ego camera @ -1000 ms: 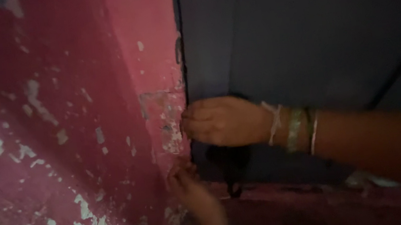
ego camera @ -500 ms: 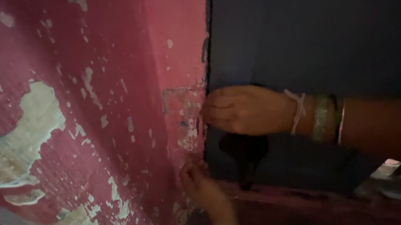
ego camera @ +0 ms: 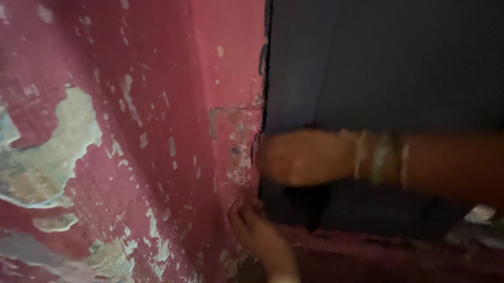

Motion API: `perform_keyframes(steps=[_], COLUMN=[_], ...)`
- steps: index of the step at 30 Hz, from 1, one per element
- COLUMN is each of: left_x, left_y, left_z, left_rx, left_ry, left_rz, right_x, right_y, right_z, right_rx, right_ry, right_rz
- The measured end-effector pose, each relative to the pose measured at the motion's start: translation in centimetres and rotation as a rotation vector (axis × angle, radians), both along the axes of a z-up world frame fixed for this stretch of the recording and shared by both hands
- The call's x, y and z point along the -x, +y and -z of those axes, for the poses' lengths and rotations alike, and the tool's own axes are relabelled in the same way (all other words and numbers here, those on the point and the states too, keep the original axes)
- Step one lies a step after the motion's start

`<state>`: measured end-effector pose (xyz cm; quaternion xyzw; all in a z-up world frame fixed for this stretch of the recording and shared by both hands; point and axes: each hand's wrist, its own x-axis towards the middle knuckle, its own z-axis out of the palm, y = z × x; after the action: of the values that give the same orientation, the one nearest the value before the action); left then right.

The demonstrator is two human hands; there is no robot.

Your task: The person wipes a gray metal door with a black cloth, moving from the top edge down to the lower panels and along the sides. The person uses both hands to hold the cloth and apply pressure while cleaning the door surface.

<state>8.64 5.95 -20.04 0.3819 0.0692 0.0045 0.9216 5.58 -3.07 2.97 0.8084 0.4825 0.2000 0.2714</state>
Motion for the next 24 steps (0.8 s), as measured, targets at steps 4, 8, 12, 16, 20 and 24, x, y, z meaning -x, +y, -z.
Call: perform_keyframes(steps=[4, 8, 12, 16, 20, 24], left_x=[0.7, 0.9, 1.2, 0.9, 1.1, 1.2], left_y=[-0.6, -0.6, 0.2, 0.1, -0.6, -1.3], left_z=[-0.8, -1.8, -1.6, -1.5, -0.8, -1.3], left_rx=[-0.118, -0.159, -0.062, -0.055, -0.065, -0.133], left_ry=[-0.022, 0.011, -0.074, -0.002, 0.005, -0.005], left_rz=[0.026, 0.044, 0.029, 0.021, 0.023, 0.033], right_x=[0.3, -0.5, -0.3, 0.7, 0.8, 0.4], right_y=[-1.5, -1.1, 0.1, 0.5, -1.5, -1.2], right_z=[-2.2, 0.3, 3.2, 0.9, -2.7, -0.7], right_rx=[-0.009, -0.057, -0.052, 0.001, -0.064, -0.093], right_ry=[-0.133, -0.058, 0.061, -0.085, -0.194, -0.15], right_rz=[0.048, 0.042, 0.097, 0.091, 0.048, 0.084])
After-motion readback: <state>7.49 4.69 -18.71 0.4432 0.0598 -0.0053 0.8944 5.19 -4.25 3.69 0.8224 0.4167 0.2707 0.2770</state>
